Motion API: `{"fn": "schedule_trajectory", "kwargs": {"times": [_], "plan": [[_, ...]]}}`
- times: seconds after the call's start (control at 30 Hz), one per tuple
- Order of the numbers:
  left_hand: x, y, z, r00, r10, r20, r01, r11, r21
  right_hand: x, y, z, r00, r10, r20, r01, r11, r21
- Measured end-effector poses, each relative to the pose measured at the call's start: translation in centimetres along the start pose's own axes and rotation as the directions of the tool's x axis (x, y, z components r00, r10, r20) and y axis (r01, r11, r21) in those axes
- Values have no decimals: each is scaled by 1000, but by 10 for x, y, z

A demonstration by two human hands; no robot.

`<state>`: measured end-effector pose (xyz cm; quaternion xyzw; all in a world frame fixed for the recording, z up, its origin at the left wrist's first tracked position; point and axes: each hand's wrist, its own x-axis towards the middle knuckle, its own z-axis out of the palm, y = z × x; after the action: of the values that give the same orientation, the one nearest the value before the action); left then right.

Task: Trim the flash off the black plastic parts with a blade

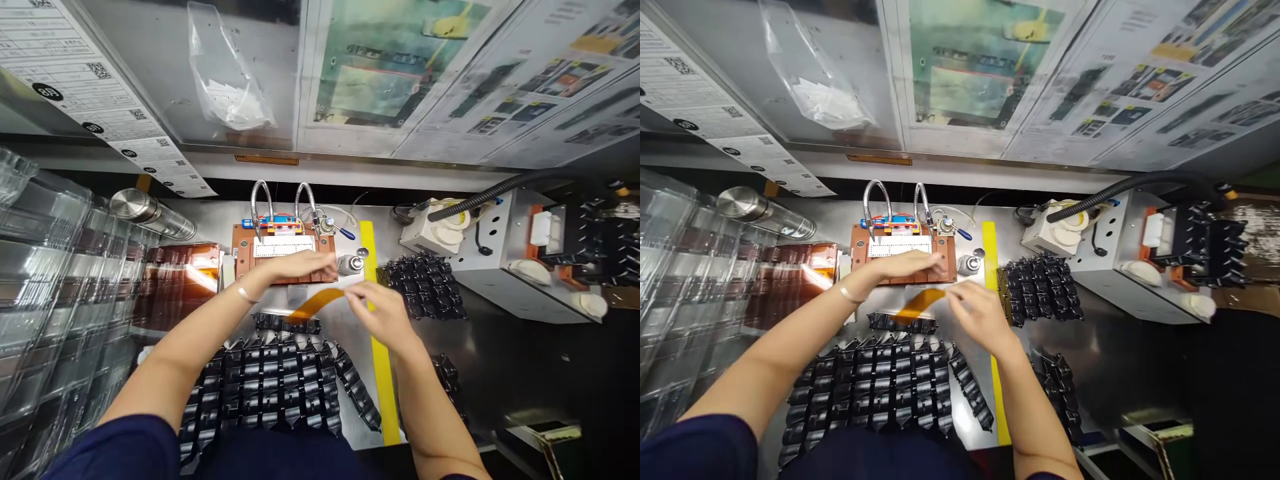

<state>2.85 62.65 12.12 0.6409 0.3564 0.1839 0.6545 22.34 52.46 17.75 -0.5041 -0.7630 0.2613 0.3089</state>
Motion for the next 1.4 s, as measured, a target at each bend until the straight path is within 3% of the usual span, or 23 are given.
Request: {"fn": "schedule_trajectory", "kwargs": {"times": [0.03,0.07,0.13,0.2,0.3,0.4,0.47,0.53,0.73,1.17,1.4], "plan": [[-25,-8,-13,990,-90,111,108,980,-168,3,9,11,987,128,-102,-119,989,83],[-49,-18,-25,977,-164,135,198,932,-304,7,19,23,948,262,-183,-227,955,189],[-88,-36,-42,957,-285,54,273,824,-496,12,36,53,834,497,-241,-368,826,427],[-110,-49,-49,908,-410,-82,289,757,-586,17,45,82,739,644,-200,-425,675,603],[-113,-58,-47,774,-570,-275,303,715,-630,26,49,112,645,755,-121,-466,513,721],[-96,-61,-49,615,-645,-454,296,722,-625,40,51,123,566,824,-32,-529,392,752],[-85,-64,-53,551,-658,-513,299,730,-614,52,56,125,508,861,35,-595,321,737],[-76,-68,-59,525,-662,-535,299,732,-612,62,62,125,467,881,78,-642,277,715],[-68,-75,-67,504,-667,-549,305,732,-609,75,73,129,446,889,98,-668,258,698],[-67,-76,-65,508,-653,-561,281,742,-609,74,67,130,434,897,83,-662,255,705],[-66,-72,-64,487,-650,-584,299,752,-587,75,66,130,438,894,94,-672,256,694]]}}
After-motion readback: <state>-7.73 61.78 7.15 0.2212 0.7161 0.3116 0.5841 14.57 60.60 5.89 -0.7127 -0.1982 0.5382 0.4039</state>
